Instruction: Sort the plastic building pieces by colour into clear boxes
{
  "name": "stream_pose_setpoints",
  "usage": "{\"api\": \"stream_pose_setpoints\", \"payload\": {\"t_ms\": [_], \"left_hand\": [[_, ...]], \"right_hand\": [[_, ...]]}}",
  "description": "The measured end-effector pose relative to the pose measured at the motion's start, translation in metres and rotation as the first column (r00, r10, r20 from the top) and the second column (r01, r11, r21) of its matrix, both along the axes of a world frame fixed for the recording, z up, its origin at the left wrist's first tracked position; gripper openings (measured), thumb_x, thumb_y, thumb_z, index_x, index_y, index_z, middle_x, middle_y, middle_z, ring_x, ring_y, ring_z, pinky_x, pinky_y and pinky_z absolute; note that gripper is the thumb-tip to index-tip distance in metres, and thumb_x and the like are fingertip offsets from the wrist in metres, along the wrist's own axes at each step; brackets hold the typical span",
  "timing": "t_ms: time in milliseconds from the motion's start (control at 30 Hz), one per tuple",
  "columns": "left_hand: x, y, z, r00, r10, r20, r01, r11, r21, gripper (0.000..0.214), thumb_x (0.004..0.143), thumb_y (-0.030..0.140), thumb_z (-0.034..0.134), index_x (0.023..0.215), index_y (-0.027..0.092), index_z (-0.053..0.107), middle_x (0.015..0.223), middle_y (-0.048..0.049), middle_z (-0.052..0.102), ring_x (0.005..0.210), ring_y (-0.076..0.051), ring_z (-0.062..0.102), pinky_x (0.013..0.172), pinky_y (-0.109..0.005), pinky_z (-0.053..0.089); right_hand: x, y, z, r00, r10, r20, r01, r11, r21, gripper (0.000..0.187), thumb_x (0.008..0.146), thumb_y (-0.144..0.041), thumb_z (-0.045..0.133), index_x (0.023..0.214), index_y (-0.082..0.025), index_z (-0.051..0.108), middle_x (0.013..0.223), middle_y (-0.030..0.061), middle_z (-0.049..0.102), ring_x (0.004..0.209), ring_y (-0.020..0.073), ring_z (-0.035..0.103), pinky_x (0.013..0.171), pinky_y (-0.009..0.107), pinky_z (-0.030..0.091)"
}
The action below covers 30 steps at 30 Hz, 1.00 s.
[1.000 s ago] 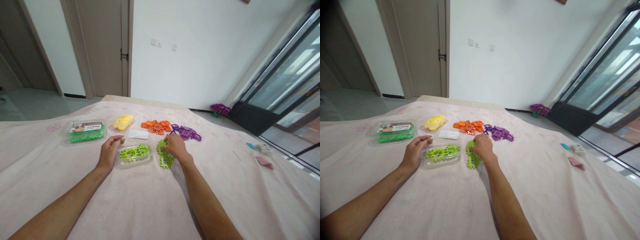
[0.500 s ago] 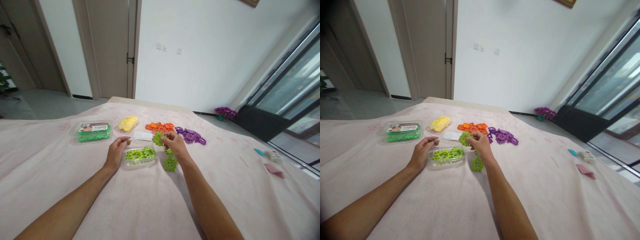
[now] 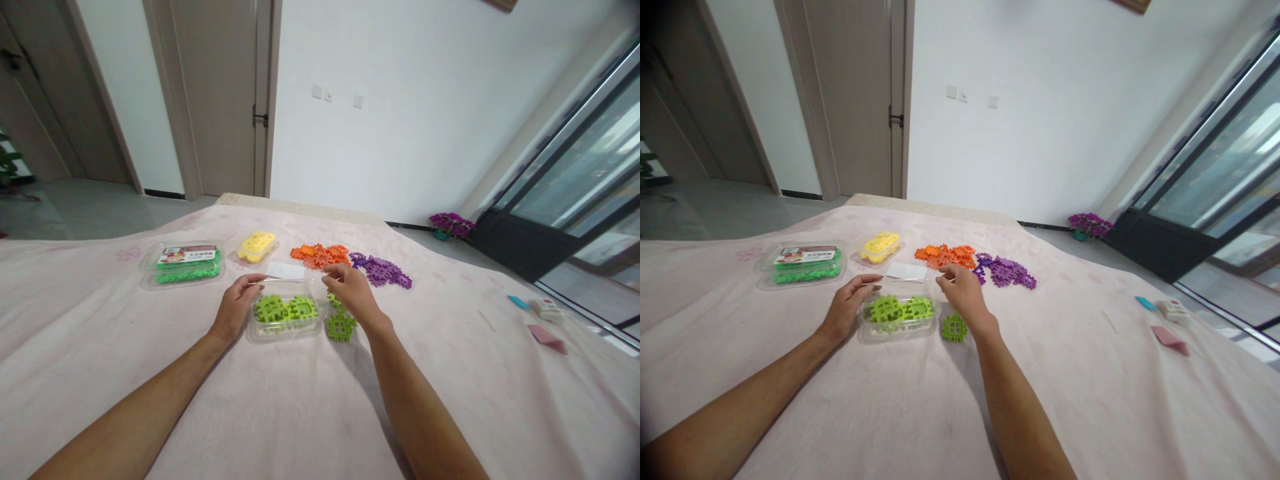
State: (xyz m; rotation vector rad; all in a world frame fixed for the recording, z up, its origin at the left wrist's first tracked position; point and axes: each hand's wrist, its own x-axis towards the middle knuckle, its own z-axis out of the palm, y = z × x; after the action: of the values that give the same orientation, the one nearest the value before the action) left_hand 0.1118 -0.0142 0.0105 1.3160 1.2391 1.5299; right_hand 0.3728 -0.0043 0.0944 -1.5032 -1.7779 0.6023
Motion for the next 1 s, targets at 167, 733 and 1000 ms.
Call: {"api": "stream_pose_setpoints", "payload": {"t_ms": [167,733,1000], "left_hand": [[-0.006,-0.011,0.005,0.948,0.037,-0.315,0.076,0.938,0.339,0.031,0.092,0.035,0.047,0.087,0.021,0.074,0.107,-0.0067,0.071,0.114,-0.025,0.06,0.106,-0.04,0.041],[-0.012,-0.014,0.01,0.669,0.028,-0.743,0.438,0.793,0.424,0.034,0.098,0.022,0.038,0.087,0.024,0.07,0.09,0.0005,0.076,0.105,-0.018,0.064,0.116,-0.045,0.029],[-0.01,-0.015,0.008,0.681,0.034,-0.731,0.428,0.792,0.436,0.033,0.098,0.022,0.038,0.087,0.024,0.069,0.089,0.0005,0.076,0.104,-0.018,0.064,0.115,-0.045,0.03]], "right_hand": [[0.038,0.001,0.014,0.874,0.082,0.48,-0.015,0.99,-0.142,0.018,0.078,-0.027,0.071,0.094,-0.02,0.077,0.088,0.0029,0.075,0.078,0.0169,0.067,0.064,0.024,0.042],[0.028,-0.012,0.016,0.661,0.318,0.68,-0.061,0.926,-0.374,0.019,0.066,-0.02,0.077,0.085,-0.023,0.076,0.085,0.0019,0.075,0.075,0.0172,0.065,0.059,0.024,0.034],[0.028,-0.002,0.019,0.979,-0.095,0.18,0.072,0.989,0.128,0.013,0.081,-0.031,0.068,0.082,-0.019,0.07,0.077,0.0009,0.072,0.069,0.0146,0.062,0.063,0.024,0.04]]}}
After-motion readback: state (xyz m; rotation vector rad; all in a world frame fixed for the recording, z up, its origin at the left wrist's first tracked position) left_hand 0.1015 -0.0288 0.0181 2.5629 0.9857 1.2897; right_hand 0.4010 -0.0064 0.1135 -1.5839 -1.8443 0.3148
